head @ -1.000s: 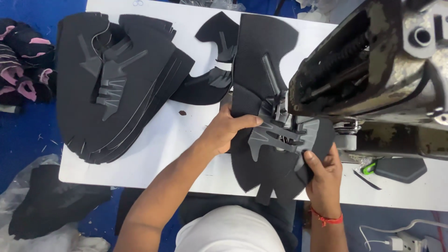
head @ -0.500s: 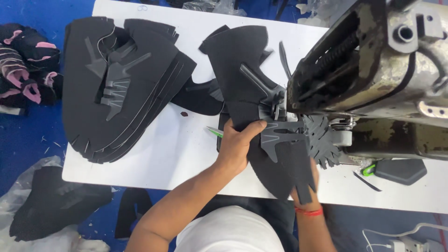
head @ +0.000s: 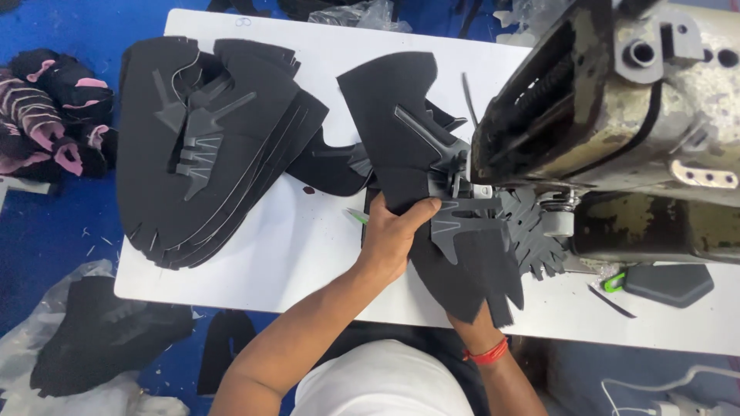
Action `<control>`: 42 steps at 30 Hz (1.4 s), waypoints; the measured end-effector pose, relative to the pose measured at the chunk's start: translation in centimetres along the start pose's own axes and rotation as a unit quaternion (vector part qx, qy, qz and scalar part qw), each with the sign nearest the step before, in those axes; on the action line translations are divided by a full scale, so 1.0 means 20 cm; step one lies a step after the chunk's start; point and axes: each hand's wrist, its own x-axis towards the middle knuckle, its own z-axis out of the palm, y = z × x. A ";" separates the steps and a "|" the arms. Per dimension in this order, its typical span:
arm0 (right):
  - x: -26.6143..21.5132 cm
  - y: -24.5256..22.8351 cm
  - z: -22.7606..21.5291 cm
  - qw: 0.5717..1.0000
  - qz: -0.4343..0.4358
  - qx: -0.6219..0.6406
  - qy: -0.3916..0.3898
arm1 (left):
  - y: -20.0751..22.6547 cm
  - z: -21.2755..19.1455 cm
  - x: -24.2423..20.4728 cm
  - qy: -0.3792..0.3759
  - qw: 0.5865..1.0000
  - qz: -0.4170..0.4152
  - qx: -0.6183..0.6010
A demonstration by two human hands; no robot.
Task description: The person uses a sewing machine to stitch black fabric pieces that have grey plastic inserts. They guide the material under the needle, sew along the edges, and then use green scissors to cut the thread. The finished pieces are placed on a pile to the left.
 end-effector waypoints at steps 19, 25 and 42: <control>-0.33 0.33 -0.02 0.987 -0.086 -0.101 -0.091 | 0.16 -0.22 -0.05 -0.048 0.920 0.018 0.389; -0.31 0.25 0.00 0.979 0.079 -0.084 -0.165 | 0.46 -0.16 -0.04 0.075 0.662 0.459 0.588; -0.12 0.07 0.23 0.798 -0.226 -0.558 -0.001 | 0.33 -0.34 -0.01 -0.037 0.743 0.285 0.605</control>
